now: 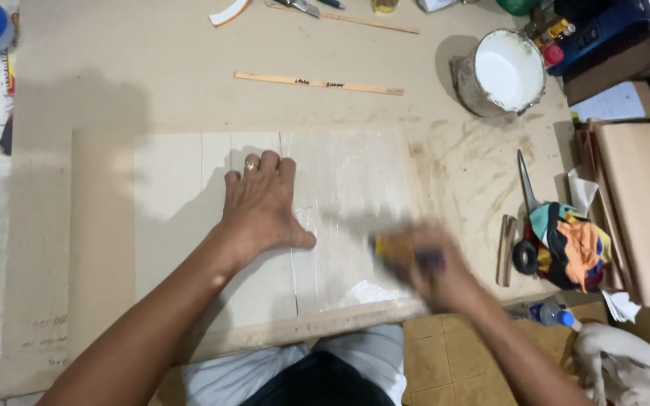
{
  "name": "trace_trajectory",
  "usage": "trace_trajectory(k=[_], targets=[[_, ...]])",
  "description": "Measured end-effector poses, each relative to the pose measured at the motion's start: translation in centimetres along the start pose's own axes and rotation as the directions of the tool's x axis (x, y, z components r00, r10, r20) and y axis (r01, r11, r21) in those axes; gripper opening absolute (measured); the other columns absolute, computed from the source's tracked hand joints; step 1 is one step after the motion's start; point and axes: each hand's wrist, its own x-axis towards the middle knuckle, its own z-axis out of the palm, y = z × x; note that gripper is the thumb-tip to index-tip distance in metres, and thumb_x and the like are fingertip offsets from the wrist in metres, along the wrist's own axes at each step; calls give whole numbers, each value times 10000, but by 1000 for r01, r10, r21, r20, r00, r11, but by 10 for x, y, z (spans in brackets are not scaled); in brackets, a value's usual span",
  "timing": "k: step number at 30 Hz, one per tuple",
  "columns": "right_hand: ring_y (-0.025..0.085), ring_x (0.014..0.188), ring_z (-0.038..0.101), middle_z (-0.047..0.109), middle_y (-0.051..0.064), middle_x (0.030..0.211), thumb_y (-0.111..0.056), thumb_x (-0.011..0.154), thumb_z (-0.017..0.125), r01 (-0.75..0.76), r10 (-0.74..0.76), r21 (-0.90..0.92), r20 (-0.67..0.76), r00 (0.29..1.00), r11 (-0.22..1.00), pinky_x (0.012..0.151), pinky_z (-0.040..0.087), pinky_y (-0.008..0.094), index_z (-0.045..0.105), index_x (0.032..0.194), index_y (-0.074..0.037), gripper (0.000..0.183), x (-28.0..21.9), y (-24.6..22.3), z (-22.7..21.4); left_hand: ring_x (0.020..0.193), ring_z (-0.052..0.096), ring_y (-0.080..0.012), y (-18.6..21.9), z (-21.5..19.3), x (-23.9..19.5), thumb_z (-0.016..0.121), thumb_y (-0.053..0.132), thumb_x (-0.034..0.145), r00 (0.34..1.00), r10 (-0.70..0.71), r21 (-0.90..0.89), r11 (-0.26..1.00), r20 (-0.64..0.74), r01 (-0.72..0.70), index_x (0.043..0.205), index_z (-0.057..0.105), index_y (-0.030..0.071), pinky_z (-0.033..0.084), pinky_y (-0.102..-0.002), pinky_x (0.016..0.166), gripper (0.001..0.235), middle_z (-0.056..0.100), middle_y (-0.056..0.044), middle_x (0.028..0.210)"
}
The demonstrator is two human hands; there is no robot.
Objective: The person arranges three white rectangular boards on a workbench, applies white glue to the surface with a brush, and places a red sheet over the boards. They smooth the red sheet with a cloth and press down to adhere it to the boards.
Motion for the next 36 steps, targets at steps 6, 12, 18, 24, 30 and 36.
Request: trace_trajectory(k=[6, 12, 18, 24, 30, 36], targets=[[362, 1014, 697, 710, 146, 997, -111, 989, 699, 29, -72, -278, -148, 986, 960, 926, 522, 488, 696, 1160, -53, 181, 127, 68, -37, 1306, 469, -436, 6, -4, -6, 991, 426, 555, 999, -40, -22, 999, 6, 40, 1392, 523, -74, 367, -671, 1072, 1082, 530, -271, 1331], [353, 987, 718, 738, 172, 975, -174, 953, 664, -93, 94, -42, 22, 995, 995, 962, 506, 531, 730, 1063, -27, 196, 79, -11, -10, 1317, 454, -439, 2, -3, -7, 977, 396, 574, 1000, -25, -42, 999, 2, 25, 1385, 514, -62, 328, -680, 1104, 1039, 520, -242, 1333], [369, 1127, 665, 692, 166, 1101, -169, 1032, 657, 126, -144, -179, -93, 985, 976, 1014, 484, 525, 659, 1264, -23, 275, 152, 82, -24, 1290, 470, -436, 4, -3, -7, 944, 377, 602, 1000, -13, -32, 999, -15, 13, 1403, 506, -64, 325, -671, 1104, 1013, 526, -260, 1319], [373, 977, 737, 763, 145, 955, -125, 884, 758, 184, -184, 11, 122, 975, 983, 962, 532, 498, 739, 1077, -54, 206, 125, 39, 25, 1284, 464, -428, -2, -1, -11, 915, 333, 620, 1000, 3, -82, 997, -20, -5, 1417, 500, -57, 323, -647, 1101, 980, 516, -262, 1329], [365, 959, 714, 692, 142, 991, -89, 990, 749, 306, -324, -122, -183, 928, 944, 888, 559, 472, 703, 1216, -81, 231, 178, 62, 4, 1264, 471, -420, -1, 0, -13, 919, 386, 615, 999, 13, -68, 998, -47, -16, 1393, 514, -51, 311, -657, 1094, 980, 523, -262, 1300], [398, 914, 754, 782, 188, 948, -105, 885, 745, 101, -138, 180, 207, 969, 978, 873, 563, 520, 733, 1001, -37, 135, 73, -18, 1, 1290, 447, -436, -9, 7, -5, 937, 469, 597, 998, 50, -53, 997, -34, -52, 1395, 496, -48, 300, -663, 1102, 1048, 501, -254, 1319]])
